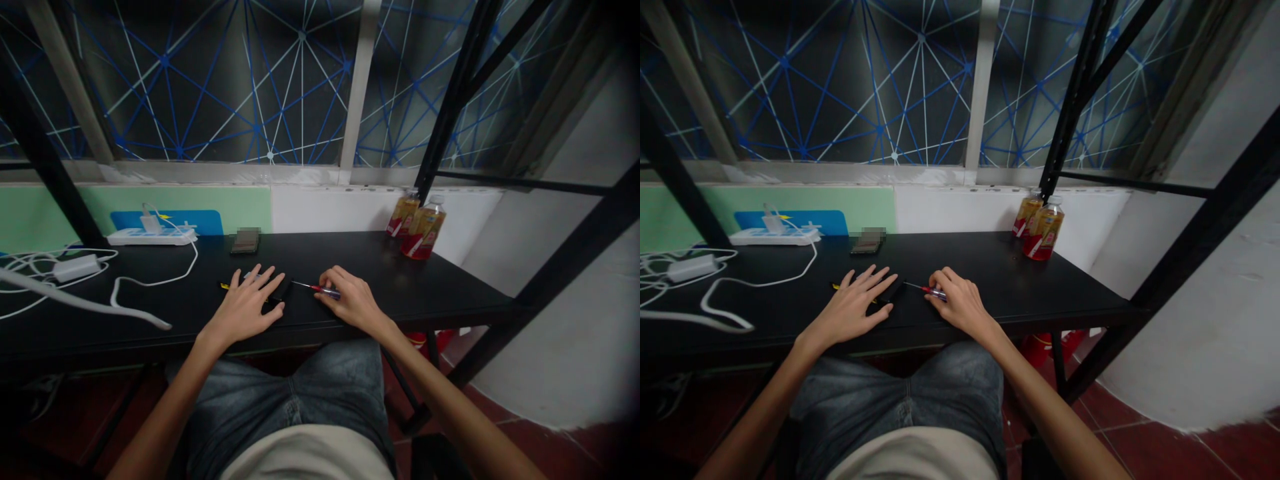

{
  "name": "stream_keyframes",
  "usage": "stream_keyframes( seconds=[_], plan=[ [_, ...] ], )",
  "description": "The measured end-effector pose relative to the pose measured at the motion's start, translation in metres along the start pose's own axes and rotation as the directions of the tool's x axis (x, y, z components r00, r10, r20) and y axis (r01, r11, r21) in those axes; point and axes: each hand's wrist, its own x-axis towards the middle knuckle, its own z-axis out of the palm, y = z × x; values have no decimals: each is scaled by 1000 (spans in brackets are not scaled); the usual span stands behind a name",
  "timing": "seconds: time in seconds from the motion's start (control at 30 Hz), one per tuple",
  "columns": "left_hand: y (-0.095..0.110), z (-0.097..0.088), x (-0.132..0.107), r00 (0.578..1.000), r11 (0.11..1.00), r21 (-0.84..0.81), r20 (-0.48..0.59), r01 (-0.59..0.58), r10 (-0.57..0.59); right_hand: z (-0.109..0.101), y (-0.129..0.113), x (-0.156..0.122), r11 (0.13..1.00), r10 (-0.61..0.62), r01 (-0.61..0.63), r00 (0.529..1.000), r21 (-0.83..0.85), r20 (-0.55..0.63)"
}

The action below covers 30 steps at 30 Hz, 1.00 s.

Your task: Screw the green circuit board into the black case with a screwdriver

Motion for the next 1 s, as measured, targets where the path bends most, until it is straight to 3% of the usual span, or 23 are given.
stream_keyframes(
  seconds=[0.23,0.53,1.0],
  plan=[
    [-1,1,0,1000,1000,-6,-6,-4,4,1,-5,0,997,60,-59,998,-57,23],
    [0,0,0,1000,1000,-10,-2,-8,8,-1,-3,-3,996,5,-6,1000,-90,-22],
    [1,-3,0,1000,999,-43,11,19,-19,1,0,-3,998,37,-36,999,48,-13]
  ],
)
